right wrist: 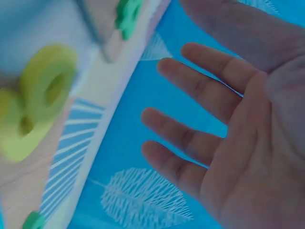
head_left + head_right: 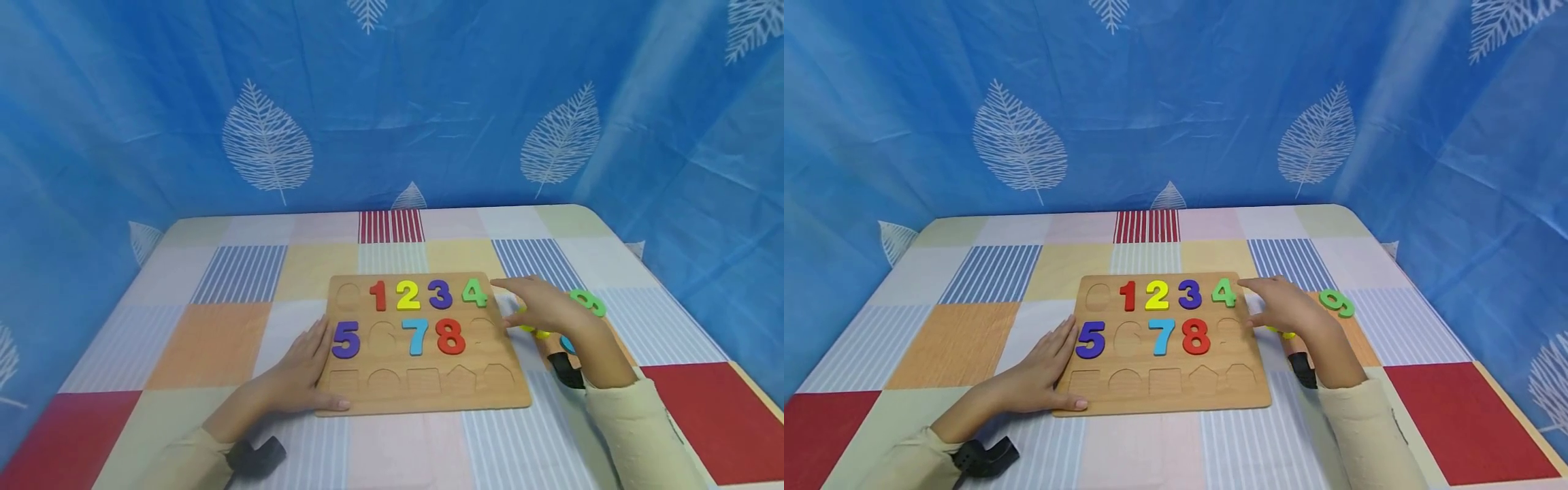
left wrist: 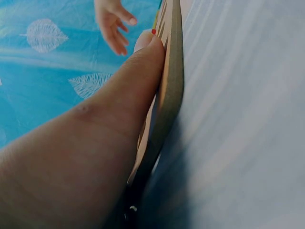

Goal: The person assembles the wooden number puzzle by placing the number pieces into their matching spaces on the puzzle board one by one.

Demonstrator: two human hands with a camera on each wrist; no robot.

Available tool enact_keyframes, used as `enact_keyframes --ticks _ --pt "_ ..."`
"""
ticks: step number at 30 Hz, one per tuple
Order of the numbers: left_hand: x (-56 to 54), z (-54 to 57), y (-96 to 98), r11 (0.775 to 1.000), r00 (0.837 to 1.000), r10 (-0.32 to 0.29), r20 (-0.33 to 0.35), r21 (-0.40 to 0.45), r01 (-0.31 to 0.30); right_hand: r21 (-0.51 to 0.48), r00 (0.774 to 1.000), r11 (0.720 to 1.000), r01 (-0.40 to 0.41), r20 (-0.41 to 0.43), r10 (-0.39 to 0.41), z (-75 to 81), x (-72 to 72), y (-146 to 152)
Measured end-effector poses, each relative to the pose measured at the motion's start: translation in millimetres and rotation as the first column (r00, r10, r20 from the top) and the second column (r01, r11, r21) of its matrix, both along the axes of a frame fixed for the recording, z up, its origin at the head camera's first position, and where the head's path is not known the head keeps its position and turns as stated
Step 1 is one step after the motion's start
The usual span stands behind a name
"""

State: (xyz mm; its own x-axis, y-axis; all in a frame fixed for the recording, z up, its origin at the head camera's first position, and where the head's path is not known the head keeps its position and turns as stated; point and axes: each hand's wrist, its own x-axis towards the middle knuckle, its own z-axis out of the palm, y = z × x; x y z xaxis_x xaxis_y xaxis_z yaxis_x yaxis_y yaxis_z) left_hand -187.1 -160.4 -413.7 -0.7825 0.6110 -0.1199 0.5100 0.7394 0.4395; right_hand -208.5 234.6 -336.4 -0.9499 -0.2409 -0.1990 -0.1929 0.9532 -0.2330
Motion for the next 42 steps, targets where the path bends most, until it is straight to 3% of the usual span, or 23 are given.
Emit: enact_keyframes --ticks 7,13,23,34,42 --pt "-1.0 -1.5 -1.0 1.000 1.000 -0.006 -0.006 -0.001 0.006 0.074 0.997 0.996 0.047 0.050 -0.051 -14.0 3.0 24" --pt "-1.9 -3.2 -0.5 1.000 1.000 -0.018 -0.025 0.004 0.018 0.096 0.992 0.992 0.080 0.090 -0.088 -16.6 1.1 32" --pt "-2.8 -4.5 1.1 1.000 1.000 -0.017 -0.017 0.005 0.017 0.138 0.995 0.990 -0.005 0.097 -0.008 -17.4 0.1 36" --pt "-1.4 -3.1 -1.5 1.000 1.000 -0.012 -0.003 -0.013 0.012 0.143 0.979 0.990 0.011 0.199 -0.040 -15.7 8.6 29" --pt "-1.1 -2.2 -0.5 1.000 1.000 -0.017 -0.021 -0.002 0.017 0.148 0.984 0.988 -0.036 0.176 0.009 -14.8 6.3 27"
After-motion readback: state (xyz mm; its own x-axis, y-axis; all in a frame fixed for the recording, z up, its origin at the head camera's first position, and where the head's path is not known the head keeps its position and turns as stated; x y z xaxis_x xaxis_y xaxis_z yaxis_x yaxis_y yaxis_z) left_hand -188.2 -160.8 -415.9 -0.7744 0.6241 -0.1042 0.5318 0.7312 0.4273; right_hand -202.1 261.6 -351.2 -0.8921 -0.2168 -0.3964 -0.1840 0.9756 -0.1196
